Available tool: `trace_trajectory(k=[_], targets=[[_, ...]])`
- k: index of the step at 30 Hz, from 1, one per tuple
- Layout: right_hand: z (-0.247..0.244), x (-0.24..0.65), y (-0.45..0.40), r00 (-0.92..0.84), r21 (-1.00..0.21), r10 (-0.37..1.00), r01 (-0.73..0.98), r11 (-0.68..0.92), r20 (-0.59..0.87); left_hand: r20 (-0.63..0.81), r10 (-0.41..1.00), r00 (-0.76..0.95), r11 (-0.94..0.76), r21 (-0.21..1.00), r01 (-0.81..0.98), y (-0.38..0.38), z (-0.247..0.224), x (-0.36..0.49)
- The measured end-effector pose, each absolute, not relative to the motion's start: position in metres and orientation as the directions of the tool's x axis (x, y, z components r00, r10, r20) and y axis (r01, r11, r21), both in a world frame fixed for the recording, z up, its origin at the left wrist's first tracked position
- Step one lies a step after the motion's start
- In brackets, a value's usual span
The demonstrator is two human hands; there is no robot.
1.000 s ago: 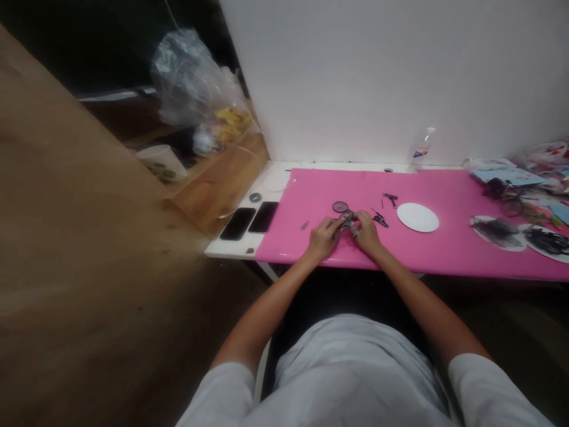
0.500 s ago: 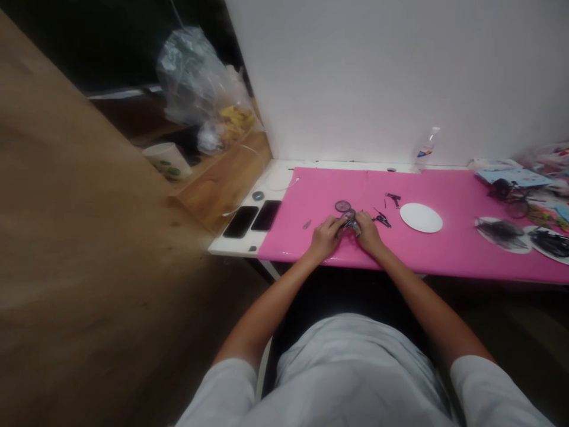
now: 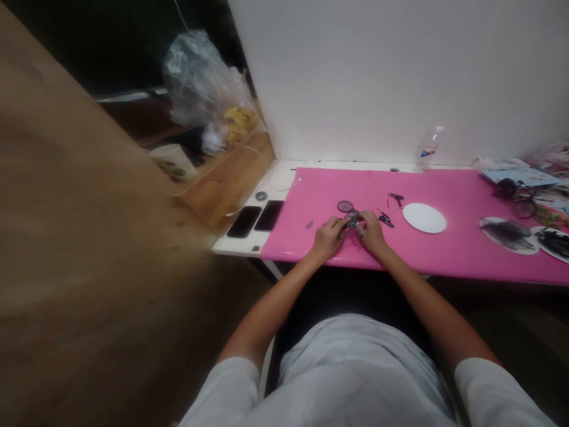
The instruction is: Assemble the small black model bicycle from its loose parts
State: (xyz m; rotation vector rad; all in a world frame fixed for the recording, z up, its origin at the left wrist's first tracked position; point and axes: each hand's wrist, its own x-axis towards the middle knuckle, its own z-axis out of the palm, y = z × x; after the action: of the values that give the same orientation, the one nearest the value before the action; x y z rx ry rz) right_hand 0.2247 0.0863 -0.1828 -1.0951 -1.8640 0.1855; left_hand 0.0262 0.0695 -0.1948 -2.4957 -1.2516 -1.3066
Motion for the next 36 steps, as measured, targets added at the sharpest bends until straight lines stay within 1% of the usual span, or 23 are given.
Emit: trace_trajectory(k=[8,17,25,30,36], targets=[[-0.1837,0.2247,0.0857,-0.196,-0.496,0.749,0.640,0.587,0.633,0.714,0.630,0.304,-0.672,0.306,0.675,0.0696,-0.1934,0.0267],[-0.1843,0.2261,0.0871,-0.212,-0.522,0.769,0.624,0.582,0.603,0.674,0.657,0.339,-0.689,0.352,0.634,0.0711,-0.1947,0.0246],[-0.1873,0.2246,0.0890,-0.239,-0.529,0.787,0.627,0.572,0.568,0.662,0.670,0.336,-0.671,0.347,0.655,0.0692,-0.1919,0.0251],[-0.1858,0.2232,0.0881,-0.193,-0.541,0.775,0.615,0.574,0.602,0.680,0.677,0.281,-0.650,0.375,0.661,0.0689,-0.1914,0.0261],[-0.1857,0.2248,0.0878,-0.203,-0.523,0.769,0.627,0.577,0.606,0.672,0.681,0.292,-0.664,0.398,0.633,0.0704,-0.1918,0.0261]])
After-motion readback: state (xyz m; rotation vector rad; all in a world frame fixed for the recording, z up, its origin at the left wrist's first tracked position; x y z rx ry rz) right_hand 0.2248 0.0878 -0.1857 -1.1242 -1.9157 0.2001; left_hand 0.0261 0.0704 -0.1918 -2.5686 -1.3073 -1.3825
